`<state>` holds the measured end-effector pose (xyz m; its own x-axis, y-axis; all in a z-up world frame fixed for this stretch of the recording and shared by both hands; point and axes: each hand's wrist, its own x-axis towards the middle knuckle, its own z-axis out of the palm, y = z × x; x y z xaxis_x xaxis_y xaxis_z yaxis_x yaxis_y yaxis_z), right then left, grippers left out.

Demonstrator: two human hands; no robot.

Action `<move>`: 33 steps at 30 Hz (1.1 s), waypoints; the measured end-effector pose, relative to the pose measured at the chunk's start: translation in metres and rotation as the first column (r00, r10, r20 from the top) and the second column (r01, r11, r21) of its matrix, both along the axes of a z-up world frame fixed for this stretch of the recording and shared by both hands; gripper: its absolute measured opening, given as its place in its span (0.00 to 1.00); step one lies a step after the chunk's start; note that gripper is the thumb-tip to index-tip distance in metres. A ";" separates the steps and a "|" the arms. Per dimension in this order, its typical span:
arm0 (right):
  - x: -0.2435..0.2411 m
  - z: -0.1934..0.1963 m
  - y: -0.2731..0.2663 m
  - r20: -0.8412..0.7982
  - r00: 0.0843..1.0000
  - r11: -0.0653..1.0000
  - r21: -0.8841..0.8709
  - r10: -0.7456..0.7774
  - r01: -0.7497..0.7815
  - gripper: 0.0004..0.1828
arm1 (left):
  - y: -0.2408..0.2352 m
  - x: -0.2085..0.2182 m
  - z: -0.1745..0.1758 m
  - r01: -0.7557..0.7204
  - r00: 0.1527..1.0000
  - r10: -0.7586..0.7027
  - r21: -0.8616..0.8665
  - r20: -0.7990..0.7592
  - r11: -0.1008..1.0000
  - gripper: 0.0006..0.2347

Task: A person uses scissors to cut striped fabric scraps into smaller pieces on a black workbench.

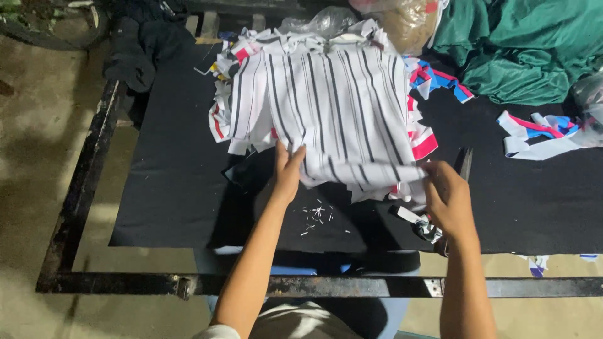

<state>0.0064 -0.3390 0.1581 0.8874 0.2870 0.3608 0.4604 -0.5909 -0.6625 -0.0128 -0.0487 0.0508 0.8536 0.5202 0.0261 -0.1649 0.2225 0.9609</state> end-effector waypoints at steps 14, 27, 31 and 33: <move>0.191 -0.020 0.024 -0.081 0.994 0.669 -0.743 -0.072 -0.012 0.12 | 0.066 0.157 -0.064 0.187 0.788 -0.039 0.180 -0.614 0.966 0.38; 0.100 0.086 0.064 0.737 0.646 0.969 0.248 -0.199 0.016 0.19 | 0.049 0.102 0.146 -0.255 0.732 -0.152 0.475 0.664 0.842 0.08; 0.090 0.000 0.045 0.597 0.780 0.977 0.194 -0.189 0.088 0.28 | 0.043 0.082 0.021 -0.131 0.884 -0.028 0.304 0.468 0.943 0.30; 0.089 -0.045 0.038 0.529 0.833 0.984 0.151 -0.161 0.095 0.29 | 0.028 0.048 0.012 -0.089 0.948 0.005 0.249 0.317 0.964 0.32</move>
<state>0.0951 -0.3010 0.1128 0.5703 0.1120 0.8138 0.6885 -0.6055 -0.3992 0.0351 -0.0204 0.0631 0.7555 0.4995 0.4240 -0.4686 -0.0403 0.8825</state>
